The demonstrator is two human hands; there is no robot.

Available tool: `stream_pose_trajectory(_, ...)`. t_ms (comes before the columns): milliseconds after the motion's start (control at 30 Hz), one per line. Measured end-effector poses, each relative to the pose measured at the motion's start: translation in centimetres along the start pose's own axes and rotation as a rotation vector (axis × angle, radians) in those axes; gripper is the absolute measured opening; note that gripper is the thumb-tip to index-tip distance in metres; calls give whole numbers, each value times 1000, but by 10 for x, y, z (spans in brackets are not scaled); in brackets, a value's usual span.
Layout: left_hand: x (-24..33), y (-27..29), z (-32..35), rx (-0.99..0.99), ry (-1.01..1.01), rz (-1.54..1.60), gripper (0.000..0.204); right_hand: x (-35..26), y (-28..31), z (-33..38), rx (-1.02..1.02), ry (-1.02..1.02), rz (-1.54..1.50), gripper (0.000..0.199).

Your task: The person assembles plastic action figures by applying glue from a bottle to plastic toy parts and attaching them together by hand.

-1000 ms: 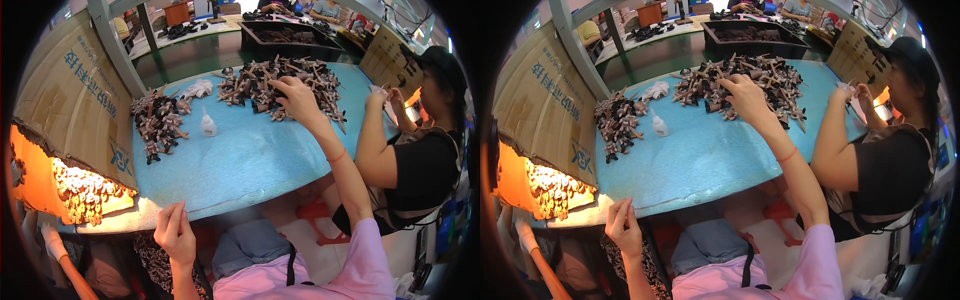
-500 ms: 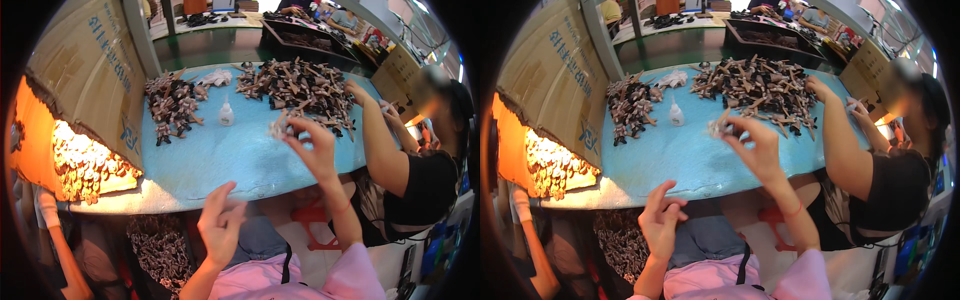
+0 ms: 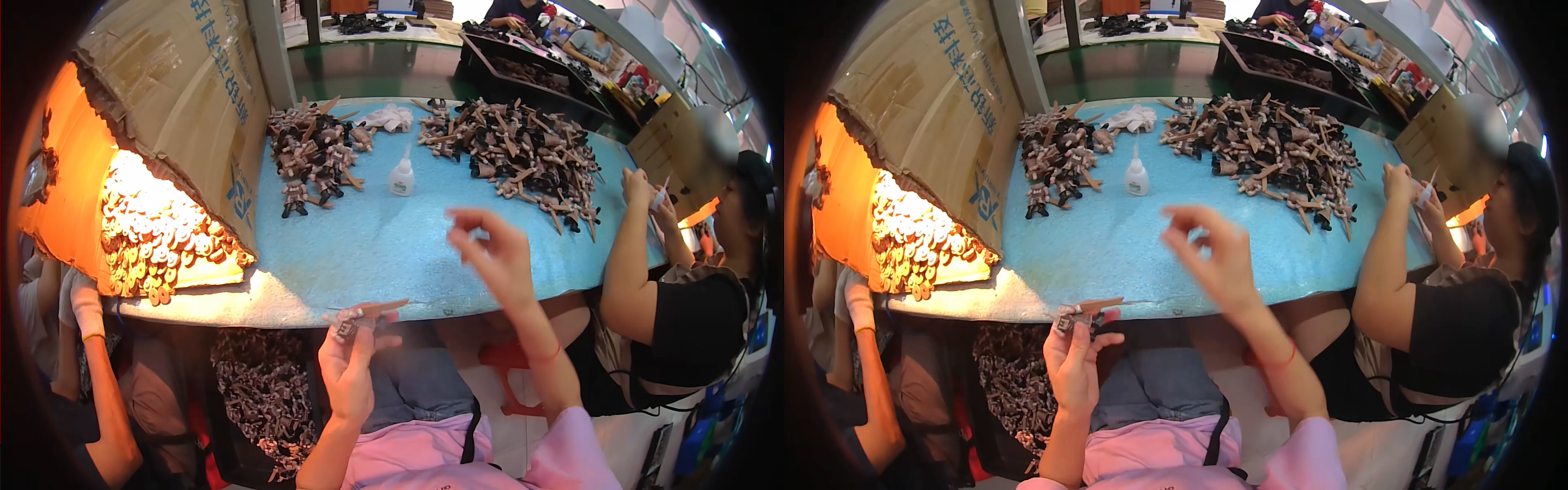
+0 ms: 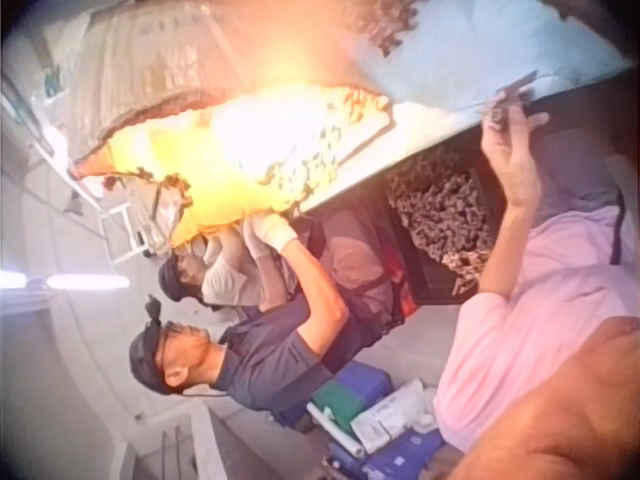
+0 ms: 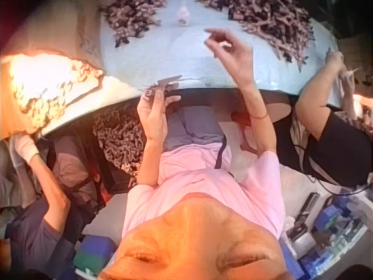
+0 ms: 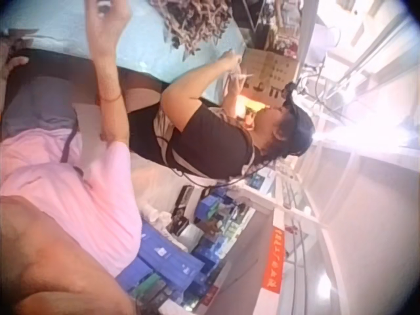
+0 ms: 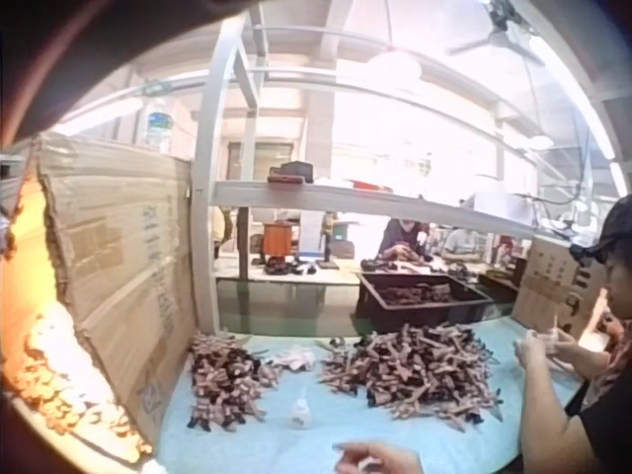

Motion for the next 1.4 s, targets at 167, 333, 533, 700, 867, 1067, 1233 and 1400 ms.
stream_pose_trajectory(167, 5, 10, 13, -79, 108, -157, 19, 53, -21, -69, -27, 8, 100, 42)
stream_pose_trajectory(333, 16, 26, 18, 41, 31, -266, 18, 76, -49, -87, -87, 12, 237, 44)
stream_pose_trajectory(533, 22, 32, 17, 17, -5, -262, 21, 48, -42, -52, -94, -140, -280, 26)
stream_pose_trajectory(700, 19, 33, 20, 30, -104, -355, 30, 3, -21, 17, -143, -243, -505, 23)
stream_pose_trajectory(867, 25, 25, 24, 32, -388, -664, 29, -21, -4, 79, -97, -427, -575, 38)
stream_pose_trajectory(1067, 34, 19, 31, 86, -627, -744, 29, -43, 4, 100, 99, -110, -518, 39)
stream_pose_trajectory(1233, 41, 16, 35, 61, -833, -852, 33, -67, 8, 111, 155, 254, -234, 38)
stream_pose_trajectory(1400, 46, 18, 36, 60, -898, -886, 37, -87, 9, 107, 59, 334, -97, 34)
Point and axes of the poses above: each hand's wrist, its own z-axis away from the middle knuckle, its own y-axis out of the back of the hand, x = y × z, the point moved 5 cm from there along -z, towards the middle knuckle, and after that the axes turned 4 degrees about x, right-handed, at the moved point
